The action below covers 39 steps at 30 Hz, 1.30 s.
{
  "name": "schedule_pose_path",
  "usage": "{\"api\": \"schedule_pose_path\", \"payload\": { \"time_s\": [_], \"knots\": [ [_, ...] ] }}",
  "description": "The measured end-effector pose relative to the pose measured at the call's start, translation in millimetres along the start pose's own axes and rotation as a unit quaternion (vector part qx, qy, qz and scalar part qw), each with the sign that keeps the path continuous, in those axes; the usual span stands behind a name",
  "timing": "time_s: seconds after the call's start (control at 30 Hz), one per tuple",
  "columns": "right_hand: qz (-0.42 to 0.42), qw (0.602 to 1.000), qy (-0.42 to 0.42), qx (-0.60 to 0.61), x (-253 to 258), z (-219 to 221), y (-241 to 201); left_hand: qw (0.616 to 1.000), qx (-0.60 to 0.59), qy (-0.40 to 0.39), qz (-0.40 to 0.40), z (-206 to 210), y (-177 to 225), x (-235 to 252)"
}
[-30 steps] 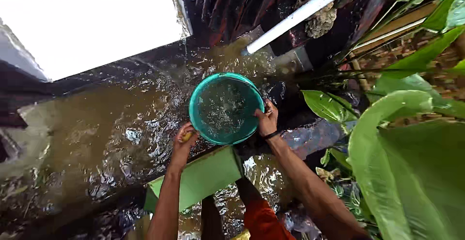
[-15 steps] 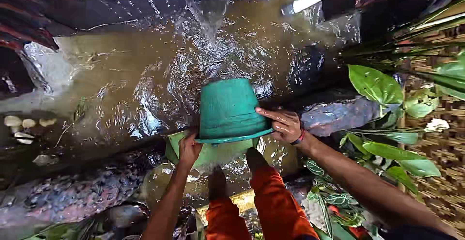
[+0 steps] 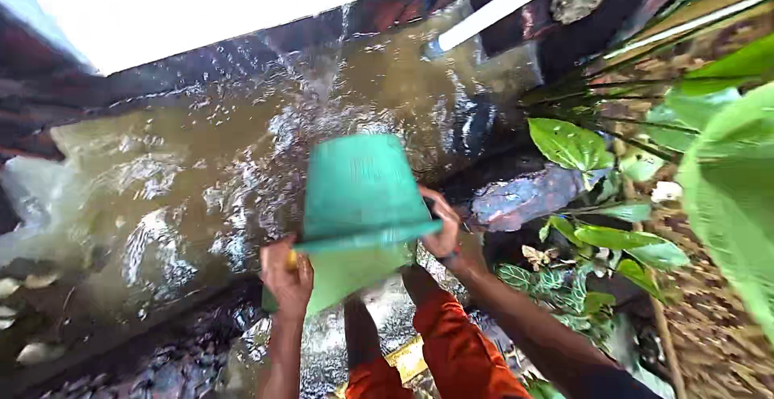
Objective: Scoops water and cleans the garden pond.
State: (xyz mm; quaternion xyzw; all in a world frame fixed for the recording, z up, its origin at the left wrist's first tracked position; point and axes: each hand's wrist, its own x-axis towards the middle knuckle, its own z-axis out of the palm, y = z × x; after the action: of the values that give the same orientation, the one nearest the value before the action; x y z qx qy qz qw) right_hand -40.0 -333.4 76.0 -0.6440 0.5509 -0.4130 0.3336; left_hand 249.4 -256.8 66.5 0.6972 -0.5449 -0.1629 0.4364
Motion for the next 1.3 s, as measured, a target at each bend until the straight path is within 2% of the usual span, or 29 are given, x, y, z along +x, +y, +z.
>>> {"api": "schedule_pose_path", "payload": {
  "time_s": [0.07,0.1,0.17,0.23,0.27,0.33,0.5,0.63,0.8,0.9,1.03,1.1,1.2,1.3],
  "knots": [
    [0.212,0.973,0.09,0.029,16.3,21.7,1.5,0.999,0.031,-0.03,-0.007,24.5,25.5,62.5],
    [0.289,0.945,0.135,0.073,27.7,30.3,9.9,0.995,0.048,-0.081,-0.022,43.6,37.4,96.6],
    [0.419,0.861,0.231,0.171,51.9,41.8,23.0,0.975,0.081,-0.199,-0.06,92.2,62.7,158.6],
    [0.529,0.76,0.293,0.238,84.5,41.7,29.0,0.954,0.105,-0.273,-0.064,153.6,83.7,208.2],
    [0.572,0.72,0.299,0.255,99.2,37.2,35.2,0.948,0.115,-0.291,-0.054,184.7,92.8,225.7],
    [0.626,0.666,0.287,0.287,124.7,27.6,56.0,0.939,0.145,-0.31,-0.035,235.6,113.9,248.3],
    [0.657,0.599,0.277,0.365,168.6,12.8,113.2,0.931,0.14,-0.332,-0.064,330.1,140.2,275.7],
    [0.659,0.582,0.304,0.367,183.1,-4.6,143.7,0.922,0.132,-0.357,-0.07,382.1,139.0,277.3],
    [0.683,0.544,0.314,0.372,192.1,-28.3,158.2,0.911,0.12,-0.385,-0.087,422.1,167.7,275.2],
    [0.689,0.525,0.317,0.386,193.8,-32.4,161.2,0.911,0.13,-0.382,-0.085,434.2,176.9,274.0],
    [0.672,0.532,0.326,0.4,184.3,-30.8,165.6,0.915,0.109,-0.378,-0.088,425.2,174.2,267.0],
    [0.654,0.551,0.325,0.404,177.7,-26.4,168.7,0.916,0.099,-0.379,-0.09,413.8,173.0,262.6],
    [0.636,0.605,0.31,0.364,169.2,-21.4,170.4,0.904,0.109,-0.401,-0.099,385.3,168.7,261.0],
    [0.603,0.686,0.302,0.273,158.7,-18.7,146.0,0.901,0.127,-0.399,-0.113,325.5,132.5,256.4]
  ]
}}
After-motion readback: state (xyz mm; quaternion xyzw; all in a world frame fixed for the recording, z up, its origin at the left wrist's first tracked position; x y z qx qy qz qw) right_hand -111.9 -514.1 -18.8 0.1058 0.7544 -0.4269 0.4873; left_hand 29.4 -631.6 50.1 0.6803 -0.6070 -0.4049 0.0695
